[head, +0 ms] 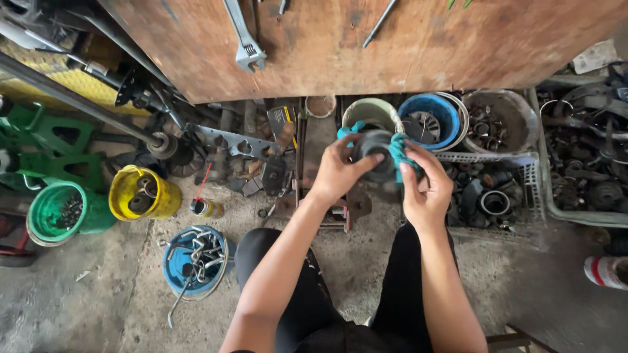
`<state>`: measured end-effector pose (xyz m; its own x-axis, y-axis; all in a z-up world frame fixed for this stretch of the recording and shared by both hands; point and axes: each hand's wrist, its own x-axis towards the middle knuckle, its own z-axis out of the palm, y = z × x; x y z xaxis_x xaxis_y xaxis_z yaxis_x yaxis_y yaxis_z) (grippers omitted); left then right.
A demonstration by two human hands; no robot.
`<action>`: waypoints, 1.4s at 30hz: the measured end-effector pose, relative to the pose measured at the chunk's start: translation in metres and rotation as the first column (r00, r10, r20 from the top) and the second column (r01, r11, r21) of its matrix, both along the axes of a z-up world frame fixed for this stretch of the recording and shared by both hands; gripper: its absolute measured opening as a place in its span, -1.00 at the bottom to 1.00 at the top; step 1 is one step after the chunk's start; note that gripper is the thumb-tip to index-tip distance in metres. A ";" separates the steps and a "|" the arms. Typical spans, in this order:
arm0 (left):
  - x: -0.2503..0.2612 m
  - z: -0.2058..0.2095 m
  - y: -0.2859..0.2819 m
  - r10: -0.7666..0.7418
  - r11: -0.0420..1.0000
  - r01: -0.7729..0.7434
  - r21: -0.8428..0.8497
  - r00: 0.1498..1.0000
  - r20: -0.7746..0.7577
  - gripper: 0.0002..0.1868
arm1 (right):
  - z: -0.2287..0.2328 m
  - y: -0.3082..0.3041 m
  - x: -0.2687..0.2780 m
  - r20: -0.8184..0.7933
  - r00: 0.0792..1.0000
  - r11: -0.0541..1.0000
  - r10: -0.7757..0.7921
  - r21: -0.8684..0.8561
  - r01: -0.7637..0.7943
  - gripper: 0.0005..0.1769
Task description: The person sits in a workshop and wipes various mechanical parts with a blue cloth. They handle a cylindrical metal part, a small metal ring, and a larger metal component, cleaning each one before placing them into a white bucket or a plastic basket.
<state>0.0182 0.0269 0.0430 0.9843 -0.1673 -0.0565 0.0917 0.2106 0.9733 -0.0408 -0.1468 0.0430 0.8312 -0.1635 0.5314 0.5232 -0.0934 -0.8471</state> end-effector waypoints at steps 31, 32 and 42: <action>-0.020 -0.005 0.002 -0.283 0.944 0.187 0.271 0.883 0.375 -0.63 | 0.044 0.005 0.002 0.022 0.997 0.968 -0.075 -0.240 0.078 -0.82; -0.020 -0.011 0.000 -0.296 0.946 0.185 0.268 0.830 0.473 -0.60 | 0.046 0.006 0.002 -0.004 1.000 0.944 -0.001 -0.330 0.000 -0.83; -0.006 0.010 0.011 -0.242 0.882 0.108 0.459 0.939 0.245 -0.49 | 0.035 0.008 -0.022 -0.025 0.987 0.924 -0.162 -0.355 0.142 -0.82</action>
